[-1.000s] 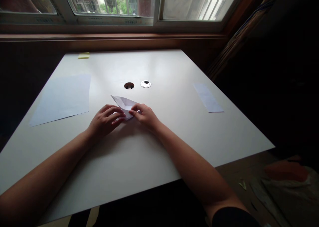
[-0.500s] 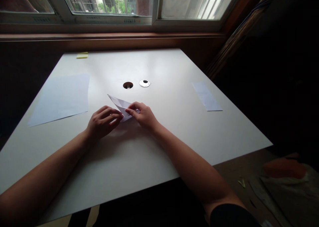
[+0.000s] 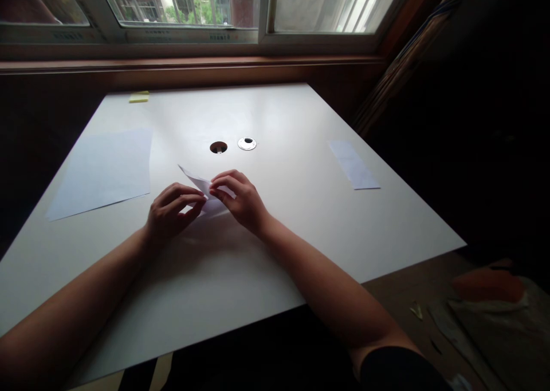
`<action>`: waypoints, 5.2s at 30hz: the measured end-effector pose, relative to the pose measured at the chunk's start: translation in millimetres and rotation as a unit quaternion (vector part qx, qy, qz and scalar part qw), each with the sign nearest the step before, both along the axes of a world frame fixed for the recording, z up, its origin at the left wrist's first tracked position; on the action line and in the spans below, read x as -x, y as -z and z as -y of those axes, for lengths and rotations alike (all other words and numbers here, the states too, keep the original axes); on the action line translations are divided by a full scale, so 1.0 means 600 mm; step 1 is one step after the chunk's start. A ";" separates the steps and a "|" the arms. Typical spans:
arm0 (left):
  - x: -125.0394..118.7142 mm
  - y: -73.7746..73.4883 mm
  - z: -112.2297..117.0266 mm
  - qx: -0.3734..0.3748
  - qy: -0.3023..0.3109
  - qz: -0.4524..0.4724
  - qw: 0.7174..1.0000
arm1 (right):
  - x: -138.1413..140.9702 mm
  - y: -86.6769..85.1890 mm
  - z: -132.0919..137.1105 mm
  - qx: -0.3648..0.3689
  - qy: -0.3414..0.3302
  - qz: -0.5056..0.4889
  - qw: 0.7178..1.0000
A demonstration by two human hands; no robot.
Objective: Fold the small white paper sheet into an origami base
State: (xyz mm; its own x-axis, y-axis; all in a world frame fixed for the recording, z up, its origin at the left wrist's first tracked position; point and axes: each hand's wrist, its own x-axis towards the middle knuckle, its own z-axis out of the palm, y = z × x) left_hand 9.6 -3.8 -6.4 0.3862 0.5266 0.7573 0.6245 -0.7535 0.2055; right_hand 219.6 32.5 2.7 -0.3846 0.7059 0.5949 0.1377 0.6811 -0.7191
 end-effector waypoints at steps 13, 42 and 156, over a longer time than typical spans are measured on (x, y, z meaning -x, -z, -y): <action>0.006 0.001 0.002 0.046 -0.025 0.107 0.993 | -0.011 0.007 0.003 -0.107 0.022 0.107 0.988; 0.008 0.001 -0.002 0.064 -0.037 0.103 0.992 | -0.013 0.003 0.001 0.093 -0.009 -0.001 0.996; 0.017 0.029 -0.022 0.165 0.038 -0.137 0.976 | -0.037 0.054 -0.037 -0.024 -0.013 0.282 0.959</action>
State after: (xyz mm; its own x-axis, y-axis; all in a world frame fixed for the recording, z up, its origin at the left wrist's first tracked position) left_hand -0.3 9.5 -24.0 0.5979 0.6863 0.4140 0.6346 -0.7209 0.2785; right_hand 241.8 54.9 -29.9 -0.6715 0.6684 0.3199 0.4775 0.7204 -0.5029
